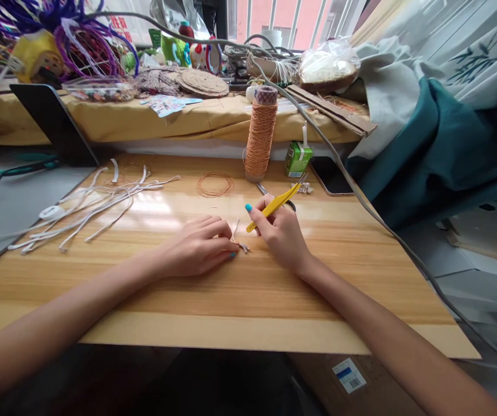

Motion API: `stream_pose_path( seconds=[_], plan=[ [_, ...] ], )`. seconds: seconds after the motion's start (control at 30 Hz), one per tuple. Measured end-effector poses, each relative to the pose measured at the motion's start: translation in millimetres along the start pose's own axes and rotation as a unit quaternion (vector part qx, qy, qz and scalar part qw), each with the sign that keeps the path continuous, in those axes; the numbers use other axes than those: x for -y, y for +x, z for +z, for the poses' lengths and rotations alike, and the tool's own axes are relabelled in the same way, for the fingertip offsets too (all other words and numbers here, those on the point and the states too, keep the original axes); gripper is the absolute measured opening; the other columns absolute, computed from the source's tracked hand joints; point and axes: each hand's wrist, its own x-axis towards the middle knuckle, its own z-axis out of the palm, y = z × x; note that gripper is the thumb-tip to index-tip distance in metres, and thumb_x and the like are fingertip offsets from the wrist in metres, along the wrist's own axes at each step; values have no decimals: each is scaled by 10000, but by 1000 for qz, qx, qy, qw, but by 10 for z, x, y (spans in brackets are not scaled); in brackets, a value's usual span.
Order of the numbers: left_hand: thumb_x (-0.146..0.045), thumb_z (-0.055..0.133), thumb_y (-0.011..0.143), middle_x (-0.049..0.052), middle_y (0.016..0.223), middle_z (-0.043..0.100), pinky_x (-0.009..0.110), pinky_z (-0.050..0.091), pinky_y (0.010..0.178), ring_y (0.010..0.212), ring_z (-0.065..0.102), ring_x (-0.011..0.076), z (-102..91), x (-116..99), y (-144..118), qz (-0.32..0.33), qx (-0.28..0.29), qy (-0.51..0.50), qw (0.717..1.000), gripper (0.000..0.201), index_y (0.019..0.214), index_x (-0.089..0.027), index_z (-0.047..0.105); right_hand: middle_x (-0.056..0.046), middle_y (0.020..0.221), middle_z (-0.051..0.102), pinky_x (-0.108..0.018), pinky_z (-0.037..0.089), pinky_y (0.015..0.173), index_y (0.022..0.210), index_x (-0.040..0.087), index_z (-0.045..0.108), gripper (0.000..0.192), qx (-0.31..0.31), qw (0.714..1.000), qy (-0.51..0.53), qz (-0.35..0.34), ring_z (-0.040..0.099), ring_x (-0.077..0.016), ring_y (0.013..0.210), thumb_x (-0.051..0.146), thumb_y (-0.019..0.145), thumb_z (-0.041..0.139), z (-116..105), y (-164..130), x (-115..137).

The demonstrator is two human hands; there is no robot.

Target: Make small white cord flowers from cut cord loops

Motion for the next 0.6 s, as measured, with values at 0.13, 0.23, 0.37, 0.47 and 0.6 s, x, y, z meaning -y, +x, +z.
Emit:
stream_pose_path(
  seconds=[0.13,0.23,0.37,0.47,0.6],
  plan=[
    [-208,454,789,49,793,544,256,378,666,723,472,133,-19,-4,19,-35,18,-58,998,150,757,-152,589,59,471,436,-196,308,442,644,184,422,234,10,1000,5,5,408,-65,437,349,799,480,15,5,-25],
    [-197,456,786,46,792,537,254,380,682,733,466,132,-30,-5,36,-50,32,-85,995,132,741,-148,569,60,473,439,-195,307,448,643,183,425,242,15,1000,19,13,406,-64,441,362,791,492,20,8,-43],
    [-279,474,791,57,831,528,268,391,687,772,453,152,-37,-15,36,-68,44,-89,993,149,783,-140,529,64,465,435,-192,285,422,633,186,413,257,12,997,67,33,384,-59,423,376,774,513,11,24,-50],
    [-374,496,779,75,905,524,293,396,714,835,447,177,-20,-19,25,-95,23,-60,993,266,905,-140,508,66,458,427,-191,258,400,629,188,405,265,11,994,98,52,363,-56,405,382,764,525,6,33,-37],
    [-379,404,832,56,814,557,292,384,686,770,468,165,17,-11,11,-52,52,-6,997,262,818,-154,538,54,487,402,-198,246,400,624,187,419,290,13,990,124,60,347,-62,424,415,794,472,2,36,-33]
  ],
)
